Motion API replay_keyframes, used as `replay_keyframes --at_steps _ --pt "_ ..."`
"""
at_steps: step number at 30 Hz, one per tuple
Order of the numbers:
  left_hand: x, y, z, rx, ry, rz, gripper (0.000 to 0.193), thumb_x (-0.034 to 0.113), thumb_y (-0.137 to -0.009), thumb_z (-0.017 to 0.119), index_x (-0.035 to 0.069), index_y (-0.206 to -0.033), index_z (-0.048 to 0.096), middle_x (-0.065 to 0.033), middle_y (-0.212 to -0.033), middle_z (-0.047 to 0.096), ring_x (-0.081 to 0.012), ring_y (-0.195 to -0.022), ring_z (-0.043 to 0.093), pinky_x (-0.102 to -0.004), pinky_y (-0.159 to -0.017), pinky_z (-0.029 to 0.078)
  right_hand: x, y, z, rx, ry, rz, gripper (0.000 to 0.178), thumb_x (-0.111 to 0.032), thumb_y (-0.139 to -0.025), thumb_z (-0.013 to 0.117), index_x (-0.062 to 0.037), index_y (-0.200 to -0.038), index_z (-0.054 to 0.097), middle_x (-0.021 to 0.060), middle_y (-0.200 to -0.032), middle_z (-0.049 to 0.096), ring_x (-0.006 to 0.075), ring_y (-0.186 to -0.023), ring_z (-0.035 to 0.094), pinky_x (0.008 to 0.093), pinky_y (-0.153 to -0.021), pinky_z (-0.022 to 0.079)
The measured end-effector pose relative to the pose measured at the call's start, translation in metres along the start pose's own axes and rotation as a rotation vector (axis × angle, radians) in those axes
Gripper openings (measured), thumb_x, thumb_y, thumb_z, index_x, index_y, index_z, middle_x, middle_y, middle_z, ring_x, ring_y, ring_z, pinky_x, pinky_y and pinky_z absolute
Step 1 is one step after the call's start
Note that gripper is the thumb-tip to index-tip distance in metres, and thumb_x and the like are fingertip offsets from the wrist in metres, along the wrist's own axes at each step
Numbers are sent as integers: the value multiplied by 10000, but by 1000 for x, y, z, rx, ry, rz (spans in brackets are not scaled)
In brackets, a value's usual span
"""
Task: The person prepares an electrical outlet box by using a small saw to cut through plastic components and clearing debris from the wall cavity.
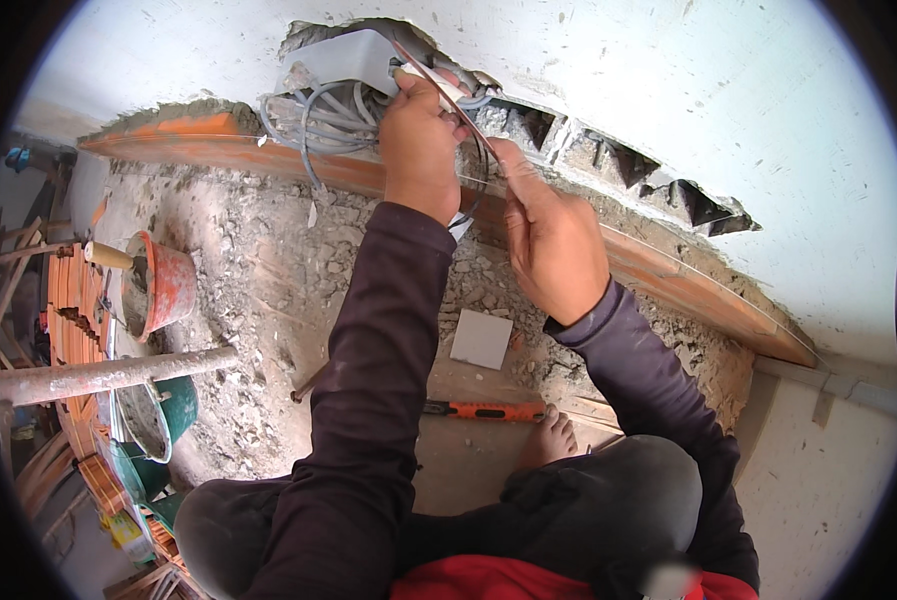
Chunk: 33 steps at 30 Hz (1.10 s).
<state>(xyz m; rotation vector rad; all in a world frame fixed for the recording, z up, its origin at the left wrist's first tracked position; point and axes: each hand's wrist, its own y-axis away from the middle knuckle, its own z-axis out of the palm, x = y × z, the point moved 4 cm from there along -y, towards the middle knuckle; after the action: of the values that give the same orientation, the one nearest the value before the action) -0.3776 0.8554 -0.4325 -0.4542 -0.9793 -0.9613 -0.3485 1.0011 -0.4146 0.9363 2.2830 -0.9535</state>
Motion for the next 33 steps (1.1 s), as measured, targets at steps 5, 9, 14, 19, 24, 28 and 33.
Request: replay_keyframes --at_steps 5,9,14,19,24,28,33 --pt "2 1 -6 -11 -12 6 286 301 -1006 368 66 -1021 531 -41 -895 575 -126 -765 481 -297 -700 409 -4 -7 3 -5 -118 74 363 -44 -859 530 -20 -1221 532 212 -647 563 373 -580 577 424 -533 448" --pt "0 -1 -1 -5 -20 2 293 312 -1009 366 69 -1017 529 -37 -899 571 -126 -748 462 -303 -701 409 4 -10 1 30 -339 165 244 -167 -953 478 2 -1080 599 186 -612 522 301 -538 537 374 -544 435" --pt "-4 -4 -5 -56 -10 9 290 313 -1008 371 70 -1024 528 -35 -910 570 -128 -737 448 -298 -719 412 14 -17 8 -49 -428 196 375 -292 -998 397 8 -877 586 137 -599 485 245 -558 497 348 -577 419" --pt "2 0 -3 -23 -23 1 289 305 -1011 362 67 -1009 526 -40 -916 574 -128 -736 457 -301 -722 419 11 -16 7 -63 -402 217 378 -289 -999 384 -6 -818 557 129 -613 495 265 -570 505 359 -581 417" --pt "-1 -2 -4 -8 -39 -12 286 287 -1011 357 58 -1015 529 -47 -930 577 -125 -779 489 -295 -727 420 8 -23 7 -79 -290 190 356 -270 -995 377 -3 -837 551 209 -656 531 402 -633 533 427 -593 426" --pt "0 -2 -6 -38 -66 -9 297 278 -1013 342 48 -1024 530 -50 -930 578 -126 -792 501 -290 -723 420 4 -17 11 -50 -221 190 334 -260 -993 378 -2 -856 540 254 -694 542 470 -710 532 476 -609 424" --pt "0 -2 -3 20 -65 -14 309 288 -1016 330 52 -998 529 -43 -906 579 -123 -767 495 -288 -708 419 4 -20 10 -42 -256 206 316 -245 -992 386 -1 -864 540 254 -691 542 471 -714 540 476 -605 424"
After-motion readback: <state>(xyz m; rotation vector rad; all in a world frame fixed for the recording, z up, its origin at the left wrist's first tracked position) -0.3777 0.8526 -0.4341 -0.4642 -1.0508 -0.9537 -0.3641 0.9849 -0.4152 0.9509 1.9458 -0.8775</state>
